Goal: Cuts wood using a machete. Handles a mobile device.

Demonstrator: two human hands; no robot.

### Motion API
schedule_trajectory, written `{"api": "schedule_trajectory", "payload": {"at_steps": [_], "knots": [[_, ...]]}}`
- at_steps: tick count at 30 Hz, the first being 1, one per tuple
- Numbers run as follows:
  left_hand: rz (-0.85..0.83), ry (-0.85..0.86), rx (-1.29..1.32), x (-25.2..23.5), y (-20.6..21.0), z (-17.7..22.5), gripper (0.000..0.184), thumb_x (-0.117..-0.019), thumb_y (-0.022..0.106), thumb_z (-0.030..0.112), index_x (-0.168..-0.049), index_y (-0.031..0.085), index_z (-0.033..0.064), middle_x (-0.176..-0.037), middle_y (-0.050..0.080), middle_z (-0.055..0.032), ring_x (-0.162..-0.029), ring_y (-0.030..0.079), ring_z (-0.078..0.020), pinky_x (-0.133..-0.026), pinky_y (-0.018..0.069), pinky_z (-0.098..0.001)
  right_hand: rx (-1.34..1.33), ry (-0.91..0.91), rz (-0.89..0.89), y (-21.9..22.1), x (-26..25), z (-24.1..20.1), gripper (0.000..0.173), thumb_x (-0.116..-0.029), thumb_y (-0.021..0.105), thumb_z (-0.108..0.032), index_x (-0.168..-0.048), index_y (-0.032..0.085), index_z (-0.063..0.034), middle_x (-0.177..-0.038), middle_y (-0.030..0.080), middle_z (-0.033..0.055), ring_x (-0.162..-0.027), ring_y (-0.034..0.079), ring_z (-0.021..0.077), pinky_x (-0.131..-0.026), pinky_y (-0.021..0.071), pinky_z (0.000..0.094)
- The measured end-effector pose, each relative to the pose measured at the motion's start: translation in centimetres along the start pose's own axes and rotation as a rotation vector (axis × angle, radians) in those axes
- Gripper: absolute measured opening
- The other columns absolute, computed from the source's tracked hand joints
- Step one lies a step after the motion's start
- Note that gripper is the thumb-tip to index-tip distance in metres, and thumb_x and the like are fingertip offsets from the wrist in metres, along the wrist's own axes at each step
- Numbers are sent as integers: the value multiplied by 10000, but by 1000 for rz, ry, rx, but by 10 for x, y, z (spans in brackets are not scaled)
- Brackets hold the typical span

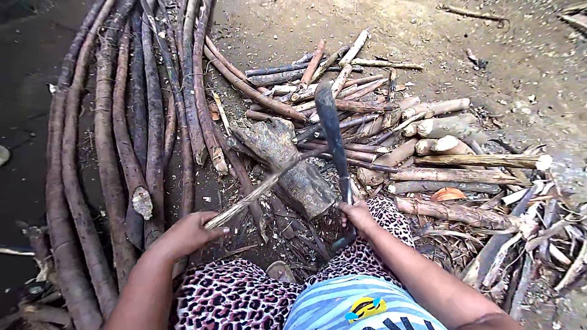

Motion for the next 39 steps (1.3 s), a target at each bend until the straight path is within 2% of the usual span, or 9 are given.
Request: {"api": "schedule_trajectory", "payload": {"at_steps": [2, 9, 14, 16, 19, 23, 26, 30, 39], "knots": [[116, -7, 46, 3, -14, 8, 273, -1001, 718, 210, -1140, 676, -21, -915, 667, -223, -775, 635, -326, -777, 520, -580, -13, -48, 50, -26, -1, -20, 110, -1008, 593, -25, -1086, 528, 17, -599, 493, 4, -438, 506, 97, -444, 508, 256], [193, 145, 517, -48, -13, 101, 253, -1032, 646, 155, -1238, 611, 13, -814, 634, -21, -587, 552, -40, -562, 489, -203, 24, -63, 224, -134, 38, -31, 52, -1018, 580, -60, -1019, 533, -40, -560, 467, -22, -397, 458, 68, -388, 449, 225], [236, 274, 803, -110, -10, 210, 301, -1069, 592, 188, -1312, 573, 11, -824, 600, -62, -615, 535, -98, -574, 482, -262, 115, -82, 336, -195, 71, -35, 26, -1006, 586, -58, -992, 571, -41, -541, 493, -31, -386, 468, 59, -381, 450, 218], [218, 408, 971, -139, -10, 254, 590, -1085, 496, 338, -1576, 322, 59, -1258, 627, -123, -1036, 645, -158, -876, 564, -361, 152, -99, 350, -209, 76, -40, 33, -1009, 581, -71, -1010, 577, -38, -552, 504, -32, -389, 477, 54, -387, 459, 212], [201, 529, 908, -166, -2, 309, 983, -1029, 516, 524, -1658, -134, 139, -1738, 76, -168, -1592, 185, -282, -1272, 230, -528, 212, -104, 376, -218, 72, -48, 117, -1054, 525, -118, -1080, 568, -13, -584, 504, -24, -402, 478, 56, -398, 459, 212], [81, 531, 423, -144, 59, 331, 773, -1070, 518, 473, -1675, 168, 144, -1730, 105, -215, -1567, 221, -426, -1213, 288, -642, 511, -134, 459, -229, 36, -74, 291, -1058, 516, -232, -1160, 629, 15, -747, 585, 67, -563, 561, 148, -560, 516, 348], [-144, 526, 353, -121, 110, 299, 666, -1058, 594, 291, -1618, 317, 58, -1684, 256, -227, -1531, 337, -358, -1223, 343, -526, 784, -79, 510, -216, 2, -105, 379, -1034, 562, -234, -1286, 634, 39, -1112, 678, 281, -1031, 669, 415, -932, 493, 618], [-401, 490, 305, -83, 132, 237, 527, -1053, 603, 173, -1529, 454, 4, -1529, 504, -227, -1354, 567, -306, -1139, 458, -427, 979, -40, 448, -197, -58, -107, 459, -1016, 591, -146, -1427, 527, 47, -1397, 569, 294, -1322, 549, 434, -1124, 407, 594], [2, 396, 435, -125, 78, 170, 526, -1019, 652, 163, -1498, 498, 11, -1533, 496, -231, -1417, 498, -337, -1185, 400, -484, 974, 13, 282, -182, 56, -11, 372, -1061, 498, -86, -1391, 560, 75, -1359, 603, 286, -1267, 601, 399, -1116, 448, 520]]}}
Point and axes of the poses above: each hand's wrist, its own x-axis away from the middle knuckle, its own y-axis out of the palm, z = x × y, the point moved 8 cm from there along -x, towards the middle knuckle
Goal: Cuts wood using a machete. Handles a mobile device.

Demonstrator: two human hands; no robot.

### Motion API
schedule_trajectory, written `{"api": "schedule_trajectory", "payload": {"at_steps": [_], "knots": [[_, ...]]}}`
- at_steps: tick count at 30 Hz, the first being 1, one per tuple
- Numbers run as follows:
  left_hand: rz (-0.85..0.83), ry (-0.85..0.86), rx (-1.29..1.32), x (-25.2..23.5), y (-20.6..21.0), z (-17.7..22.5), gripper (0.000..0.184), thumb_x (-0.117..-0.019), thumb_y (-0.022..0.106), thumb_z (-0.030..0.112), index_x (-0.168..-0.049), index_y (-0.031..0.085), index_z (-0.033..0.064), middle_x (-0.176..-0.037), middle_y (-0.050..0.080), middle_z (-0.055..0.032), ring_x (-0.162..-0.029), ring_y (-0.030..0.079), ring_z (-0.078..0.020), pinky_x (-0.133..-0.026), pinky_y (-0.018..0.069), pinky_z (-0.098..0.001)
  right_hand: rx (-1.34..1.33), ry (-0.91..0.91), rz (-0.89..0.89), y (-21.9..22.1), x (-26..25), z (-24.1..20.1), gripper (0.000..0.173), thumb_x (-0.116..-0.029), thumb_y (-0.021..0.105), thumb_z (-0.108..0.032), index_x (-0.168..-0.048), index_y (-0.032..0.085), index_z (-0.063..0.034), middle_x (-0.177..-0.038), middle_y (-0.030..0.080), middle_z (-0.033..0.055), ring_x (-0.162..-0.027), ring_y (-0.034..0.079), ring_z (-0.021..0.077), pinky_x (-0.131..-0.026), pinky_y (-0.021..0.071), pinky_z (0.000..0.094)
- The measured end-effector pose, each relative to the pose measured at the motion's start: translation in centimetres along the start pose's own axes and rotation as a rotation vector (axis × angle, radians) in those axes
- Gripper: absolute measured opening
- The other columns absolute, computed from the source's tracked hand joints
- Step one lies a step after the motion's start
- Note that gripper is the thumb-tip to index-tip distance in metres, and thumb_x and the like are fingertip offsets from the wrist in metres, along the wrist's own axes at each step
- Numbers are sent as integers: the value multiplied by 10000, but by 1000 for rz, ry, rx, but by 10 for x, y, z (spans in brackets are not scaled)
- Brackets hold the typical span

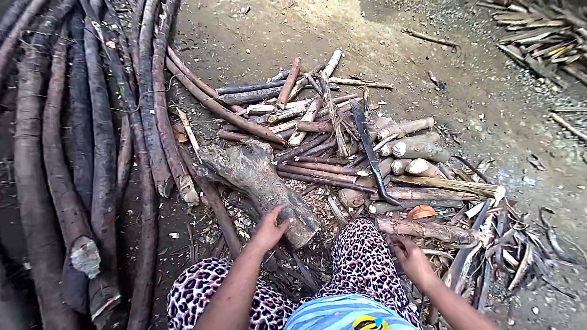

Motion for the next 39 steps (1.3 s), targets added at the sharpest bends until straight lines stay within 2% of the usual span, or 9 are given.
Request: {"api": "schedule_trajectory", "payload": {"at_steps": [6, 11, 14, 17, 21, 24, 27, 30, 39], "knots": [[-197, 43, -230, -32, 2, -61, 806, -973, 723, 367, -1629, 331, 111, -1730, 176, -157, -1606, 109, -377, -1276, 155, -601, -129, 287, 96, 20, 121, 48, 377, -1078, 463, -98, -1380, 560, 106, -1314, 616, 337, -1201, 633, 460, -1068, 466, 584], [-200, 22, -450, -46, 1, -64, 721, -1028, 625, 413, -1650, 301, 246, -1754, 131, -50, -1625, 46, -289, -1267, 30, -652, -158, 585, -241, 73, 172, 41, 397, -1103, 430, -168, -1383, 564, 78, -1385, 583, 299, -1328, 544, 395, -1141, 390, 552], [-227, 27, -563, -45, 9, -67, 936, -987, 638, 541, -1686, 120, 197, -1757, -25, -119, -1620, -59, -333, -1255, -19, -669, -23, 554, -334, 64, 188, 4, 424, -1113, 434, -223, -1390, 562, 71, -1413, 574, 280, -1354, 531, 375, -1160, 370, 525], [-248, 36, -575, -44, 14, -72, 1035, -944, 664, 607, -1688, 72, 198, -1754, -67, -125, -1615, -96, -337, -1247, -56, -669, 13, 381, -85, 25, 176, -24, 333, -1060, 560, -192, -1266, 673, 44, -1205, 697, 264, -1161, 667, 392, -1059, 476, 573], [-244, 42, -566, -46, 13, -73, 1034, -950, 663, 598, -1688, 62, 193, -1754, -72, -125, -1615, -102, -333, -1245, -63, -668, -176, 34, 4, 1, 180, -93, 197, -979, 607, -120, -1028, 724, 30, -883, 716, 108, -804, 681, 147, -808, 570, 369], [-250, 45, -579, -47, 16, -76, 1043, -950, 654, 613, -1688, 40, 205, -1752, -90, -123, -1614, -112, -332, -1245, -69, -667, -101, 37, -103, 29, 168, -85, 204, -1009, 578, -131, -1053, 709, 19, -910, 701, 129, -843, 669, 190, -825, 541, 420], [-235, 47, -579, -49, 14, -75, 1038, -950, 647, 622, -1688, 47, 207, -1751, -84, -133, -1612, -116, -344, -1236, -82, -681, 34, 26, -144, 43, 142, -81, 342, -1053, 523, -157, -1317, 671, 1, -1306, 669, 209, -1242, 638, 311, -1116, 453, 485], [-239, 48, -585, -50, 15, -74, 1027, -960, 623, 634, -1688, 37, 208, -1749, -89, -141, -1609, -127, -350, -1231, -85, -687, 55, 94, -272, 50, 125, -87, 417, -1113, 421, -209, -1451, 568, -15, -1453, 581, 209, -1390, 528, 322, -1202, 342, 487], [-250, 48, -591, -49, 14, -72, 1017, -968, 605, 641, -1688, 21, 223, -1749, -108, -127, -1606, -149, -340, -1228, -91, -685, 550, -103, -195, 45, 94, -105, 336, -962, 658, -159, -1272, 717, -42, -1387, 559, 286, -1333, 482, 477, -1122, 383, 586]]}}
Point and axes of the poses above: each hand's wrist, its own x-axis away from the middle knuckle, its own y-axis out of the palm, z = x × y, the point moved 8 cm from there along -x, towards the middle knuckle
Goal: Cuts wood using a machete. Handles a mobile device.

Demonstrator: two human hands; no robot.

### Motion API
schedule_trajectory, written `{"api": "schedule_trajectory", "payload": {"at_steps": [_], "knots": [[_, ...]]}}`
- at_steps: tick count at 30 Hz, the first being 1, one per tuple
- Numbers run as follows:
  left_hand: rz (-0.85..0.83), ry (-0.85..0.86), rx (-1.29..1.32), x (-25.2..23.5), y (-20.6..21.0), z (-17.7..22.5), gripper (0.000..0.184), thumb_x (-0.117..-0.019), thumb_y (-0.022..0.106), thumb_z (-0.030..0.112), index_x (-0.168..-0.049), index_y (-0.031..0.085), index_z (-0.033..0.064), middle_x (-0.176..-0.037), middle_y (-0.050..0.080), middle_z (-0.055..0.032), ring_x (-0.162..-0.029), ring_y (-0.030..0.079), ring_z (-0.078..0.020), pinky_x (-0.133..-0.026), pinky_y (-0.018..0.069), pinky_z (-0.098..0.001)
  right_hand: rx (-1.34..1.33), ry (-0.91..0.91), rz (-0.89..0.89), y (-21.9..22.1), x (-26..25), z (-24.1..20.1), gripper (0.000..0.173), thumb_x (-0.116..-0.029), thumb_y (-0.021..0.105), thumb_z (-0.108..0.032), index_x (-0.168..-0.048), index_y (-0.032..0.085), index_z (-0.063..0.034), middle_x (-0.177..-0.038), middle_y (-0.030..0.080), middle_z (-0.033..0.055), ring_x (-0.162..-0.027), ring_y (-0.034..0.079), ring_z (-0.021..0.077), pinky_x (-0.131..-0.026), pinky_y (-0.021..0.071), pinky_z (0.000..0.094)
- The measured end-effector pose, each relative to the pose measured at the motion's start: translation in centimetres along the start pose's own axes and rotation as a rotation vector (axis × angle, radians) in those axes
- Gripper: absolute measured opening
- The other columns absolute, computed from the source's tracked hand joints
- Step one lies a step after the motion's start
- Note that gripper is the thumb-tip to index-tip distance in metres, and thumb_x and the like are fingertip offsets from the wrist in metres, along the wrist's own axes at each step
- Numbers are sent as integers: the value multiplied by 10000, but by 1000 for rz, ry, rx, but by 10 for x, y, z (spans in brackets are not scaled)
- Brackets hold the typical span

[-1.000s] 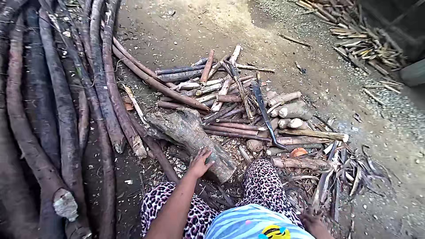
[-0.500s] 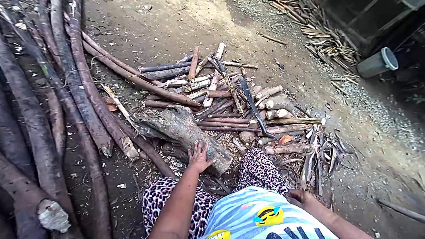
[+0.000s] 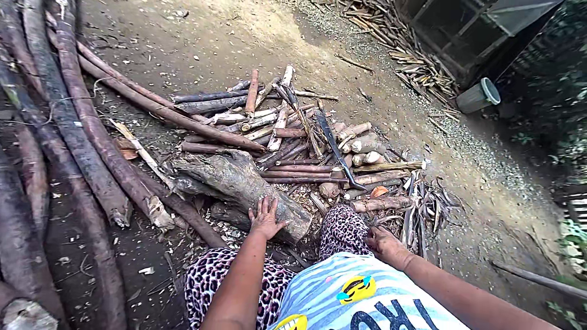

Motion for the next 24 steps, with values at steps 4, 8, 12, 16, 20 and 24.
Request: {"api": "schedule_trajectory", "payload": {"at_steps": [4, 8, 12, 16, 20, 24], "knots": [[11, 6, 8, -2, 1, -2, 1024, -959, 615, 646, -1688, 30, 226, -1751, -102, -118, -1609, -140, -331, -1230, -84, -685, 81, 232, -175, 8, -4, 7, 545, -979, 664, -264, -1473, 549, -64, -1671, 227, 245, -1492, 255, 519, -1132, 289, 699], [15, 5, 17, -4, 0, -4, 1023, -957, 626, 639, -1688, 34, 239, -1753, -102, -105, -1609, -142, -329, -1232, -85, -680, 37, 388, -284, 12, -11, 6, 629, -1011, 608, -250, -1536, 406, 30, -1689, 166, 247, -1515, 235, 497, -1106, 323, 716], [15, 4, 17, -2, -1, -4, 1020, -956, 625, 642, -1688, 29, 254, -1755, -101, -94, -1609, -145, -323, -1232, -86, -677, 11, 590, -327, 15, -15, -3, 546, -1036, 555, -146, -1498, 397, 99, -1621, 270, 319, -1495, 291, 497, -1112, 376, 658], [23, 9, 27, -2, 0, -5, 1029, -948, 645, 631, -1688, 40, 250, -1755, -97, -98, -1609, -141, -323, -1230, -88, -678, 27, 616, -337, 18, -21, -11, 565, -1030, 565, -150, -1488, 384, 126, -1610, 275, 333, -1492, 305, 487, -1123, 387, 626], [41, 18, 53, 1, 0, -6, 1025, -935, 673, 618, -1687, 84, 248, -1758, -54, -105, -1612, -119, -330, -1229, -87, -687, 52, 642, -291, 8, -17, -19, 530, -1044, 517, -119, -1501, 380, 113, -1641, 217, 317, -1508, 274, 483, -1106, 393, 637], [29, 19, 60, 1, 2, -5, 1025, -937, 662, 629, -1688, 75, 250, -1757, -67, -102, -1611, -131, -321, -1230, -96, -676, 62, 653, -323, 20, -25, -13, 507, -1058, 491, -133, -1488, 395, 117, -1640, 214, 323, -1511, 273, 481, -1107, 389, 644]]}}
Point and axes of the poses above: each hand's wrist, its own x-axis away from the middle knuckle, its own y-axis out of the palm, z = x × y, the point moved 8 cm from there along -x, towards the middle knuckle
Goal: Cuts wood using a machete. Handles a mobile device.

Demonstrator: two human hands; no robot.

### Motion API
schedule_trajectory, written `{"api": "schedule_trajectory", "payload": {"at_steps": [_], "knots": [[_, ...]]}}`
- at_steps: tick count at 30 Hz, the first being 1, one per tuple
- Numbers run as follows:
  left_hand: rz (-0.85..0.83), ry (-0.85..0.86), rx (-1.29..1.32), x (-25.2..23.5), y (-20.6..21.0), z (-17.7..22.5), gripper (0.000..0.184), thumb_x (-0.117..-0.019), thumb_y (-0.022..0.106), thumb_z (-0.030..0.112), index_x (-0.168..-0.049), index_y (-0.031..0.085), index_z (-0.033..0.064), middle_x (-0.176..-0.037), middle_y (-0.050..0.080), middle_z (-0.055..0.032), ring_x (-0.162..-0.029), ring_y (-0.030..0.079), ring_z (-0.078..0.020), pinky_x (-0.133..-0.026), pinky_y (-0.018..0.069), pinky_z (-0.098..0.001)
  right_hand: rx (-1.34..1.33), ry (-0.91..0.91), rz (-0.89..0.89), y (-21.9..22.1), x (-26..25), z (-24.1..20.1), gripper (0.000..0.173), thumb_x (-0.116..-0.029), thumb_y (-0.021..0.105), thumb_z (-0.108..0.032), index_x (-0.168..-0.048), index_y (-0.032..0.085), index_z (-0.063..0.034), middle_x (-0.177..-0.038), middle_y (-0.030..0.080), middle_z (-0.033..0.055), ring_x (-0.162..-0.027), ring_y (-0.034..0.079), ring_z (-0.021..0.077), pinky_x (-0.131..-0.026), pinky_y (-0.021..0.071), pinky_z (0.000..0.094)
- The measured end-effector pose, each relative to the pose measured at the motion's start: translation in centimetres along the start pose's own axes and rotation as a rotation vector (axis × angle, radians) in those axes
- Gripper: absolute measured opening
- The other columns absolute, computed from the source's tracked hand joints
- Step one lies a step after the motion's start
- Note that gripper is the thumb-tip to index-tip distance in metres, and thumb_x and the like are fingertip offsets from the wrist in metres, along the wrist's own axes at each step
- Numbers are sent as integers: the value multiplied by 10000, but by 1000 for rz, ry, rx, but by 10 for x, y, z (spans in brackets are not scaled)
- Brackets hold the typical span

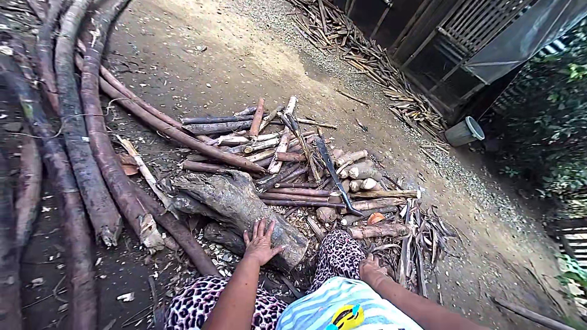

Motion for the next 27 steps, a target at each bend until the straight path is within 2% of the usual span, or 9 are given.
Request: {"api": "schedule_trajectory", "payload": {"at_steps": [3, 6, 9, 11, 15, 18, 21, 24, 27], "knots": [[1, -9, -6, 0, 0, -1, 1030, -933, 654, 646, -1687, 62, 270, -1759, -69, -84, -1611, -138, -314, -1229, -95, -679, 3, -20, -11, 4, -5, -4, 543, -1059, 495, -160, -1503, 360, 121, -1608, 263, 340, -1487, 320, 481, -1116, 411, 590], [3, -10, 1, 1, 1, -2, 1027, -930, 652, 655, -1687, 68, 279, -1760, -61, -76, -1612, -133, -305, -1227, -97, -682, -14, -22, 16, 4, -5, 6, 562, -1040, 537, -130, -1514, 352, 109, -1606, 278, 336, -1476, 333, 490, -1099, 415, 615], [3, -2, 18, 1, -1, -2, 1033, -927, 657, 655, -1687, 70, 275, -1759, -71, -78, -1610, -147, -298, -1228, -107, -673, 8, -11, 2, -1, 5, 15, 573, -1032, 553, -93, -1518, 338, 121, -1605, 287, 334, -1479, 341, 478, -1139, 389, 585], [-12, -2, 10, 1, 1, -2, 1026, -935, 636, 664, -1687, 59, 272, -1758, -86, -80, -1609, -154, -301, -1225, -106, -677, -37, -13, 8, -3, 12, 27, 549, -1038, 536, -70, -1511, 342, 131, -1605, 295, 333, -1487, 337, 467, -1157, 362, 588], [-17, -1, 4, 0, 1, -2, 1016, -943, 630, 657, -1687, 55, 272, -1757, -92, -75, -1608, -160, -295, -1226, -114, -671, -124, -72, 28, 1, 14, 42, 473, -1070, 483, -75, -1481, 392, 140, -1559, 383, 338, -1467, 391, 450, -1191, 336, 554], [-23, -7, 7, 0, 3, 0, 1028, -935, 642, 657, -1687, 54, 276, -1758, -95, -67, -1608, -160, -294, -1225, -113, -673, -51, -67, -12, 16, 18, 28, 510, -1049, 517, -81, -1491, 378, 134, -1583, 345, 333, -1475, 365, 464, -1173, 349, 581], [-23, -18, 2, 0, 0, 0, 1027, -937, 649, 645, -1686, 49, 280, -1758, -94, -67, -1608, -161, -292, -1227, -107, -671, -86, -31, -32, 31, -3, 16, 534, -1069, 505, -154, -1502, 364, 126, -1604, 310, 327, -1495, 341, 448, -1194, 334, 536], [-15, -22, 8, 0, 0, 3, 1022, -938, 655, 636, -1687, 66, 268, -1757, -84, -86, -1609, -152, -303, -1229, -103, -672, -64, -48, -70, 16, 0, 6, 519, -1088, 451, -121, -1531, 324, 117, -1647, 216, 318, -1524, 273, 452, -1196, 305, 568], [-15, -34, 2, -1, 2, 1, 1030, -933, 658, 641, -1687, 67, 263, -1757, -80, -90, -1610, -142, -309, -1231, -104, -666, -7, -46, -40, 10, -10, -1, 497, -1075, 451, -84, -1515, 349, 121, -1627, 243, 332, -1504, 297, 476, -1152, 363, 588]]}}
Point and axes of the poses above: each hand's wrist, its own x-axis away from the middle knuckle, its own y-axis out of the palm, z = x × y, the point moved 8 cm from there along -x, towards the middle knuckle
